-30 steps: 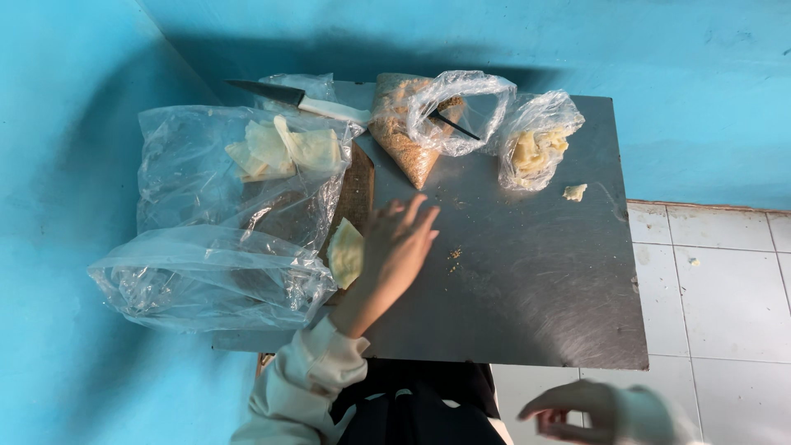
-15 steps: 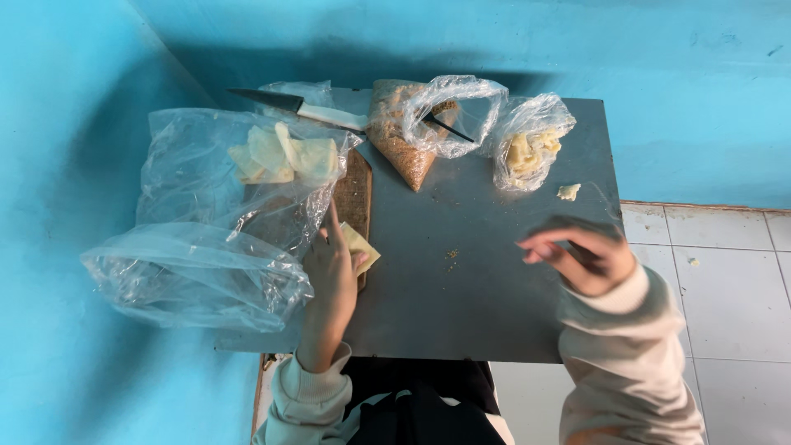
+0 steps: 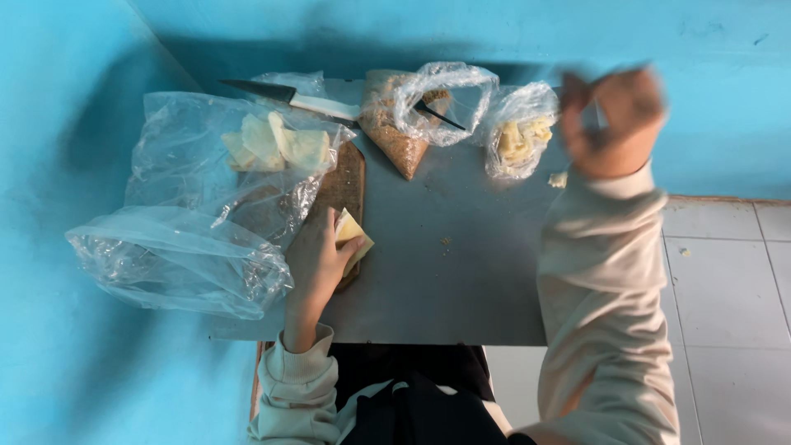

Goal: The person sits at a metal table folding stuffed pastry wrappers. They pinch filling into a thin dough wrapper, fold the wrapper over the filling and press the edges closed, placing each finished piece in a row on the table, and at one point adds filling with a spoon before folding more wrappers.

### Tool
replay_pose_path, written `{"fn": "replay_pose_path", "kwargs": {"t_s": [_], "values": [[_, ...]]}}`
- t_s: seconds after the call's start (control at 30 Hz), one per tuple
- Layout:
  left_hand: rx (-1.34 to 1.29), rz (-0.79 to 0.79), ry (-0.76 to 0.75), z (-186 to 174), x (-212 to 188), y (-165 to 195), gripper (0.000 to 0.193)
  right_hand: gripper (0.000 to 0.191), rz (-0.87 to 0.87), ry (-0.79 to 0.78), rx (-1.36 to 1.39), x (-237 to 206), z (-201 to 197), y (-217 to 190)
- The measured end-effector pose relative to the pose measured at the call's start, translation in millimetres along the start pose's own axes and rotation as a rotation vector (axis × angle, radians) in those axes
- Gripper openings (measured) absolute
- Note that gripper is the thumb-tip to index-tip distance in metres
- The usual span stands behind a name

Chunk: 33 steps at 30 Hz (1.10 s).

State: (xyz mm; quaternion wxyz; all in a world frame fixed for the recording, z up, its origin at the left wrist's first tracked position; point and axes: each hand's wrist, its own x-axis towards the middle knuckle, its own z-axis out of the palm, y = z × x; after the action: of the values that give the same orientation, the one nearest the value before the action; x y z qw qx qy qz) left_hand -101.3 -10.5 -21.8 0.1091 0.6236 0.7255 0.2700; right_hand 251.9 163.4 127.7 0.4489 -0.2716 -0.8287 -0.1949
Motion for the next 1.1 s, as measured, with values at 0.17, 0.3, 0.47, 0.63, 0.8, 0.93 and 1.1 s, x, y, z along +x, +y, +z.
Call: {"fn": "replay_pose_path", "kwargs": {"t_s": [0.17, 0.3, 0.47, 0.63, 0.8, 0.93, 1.1], "values": [[-0.337, 0.105, 0.033, -9, 6, 12, 0.052, 0.03, 0.647, 0.306, 1.034, 31, -13, 46], [-0.703, 0.107, -0.138, -11, 18, 34, 0.059, 0.041, 0.613, 0.235, 1.373, 37, -9, 28], [-1.463, 0.092, -0.097, 19, 17, 92, 0.077, 0.036, 0.748, -0.331, 0.991, -22, 29, -93], [-1.617, -0.262, -0.096, 39, 17, 119, 0.08, 0.05, 0.854, -0.427, 1.237, -58, 39, -130], [-1.81, -0.471, -0.097, 63, 19, 121, 0.073, 0.037, 0.967, -0.454, 1.219, -86, 60, -121], [-1.746, -0.502, -0.228, 68, 9, 107, 0.071, 0.032, 1.109, -0.522, 1.168, -98, 60, -114], [-1.563, -0.447, -0.582, 51, -5, 86, 0.066, 0.028, 1.059, -0.672, 1.082, -114, 35, -114]]}}
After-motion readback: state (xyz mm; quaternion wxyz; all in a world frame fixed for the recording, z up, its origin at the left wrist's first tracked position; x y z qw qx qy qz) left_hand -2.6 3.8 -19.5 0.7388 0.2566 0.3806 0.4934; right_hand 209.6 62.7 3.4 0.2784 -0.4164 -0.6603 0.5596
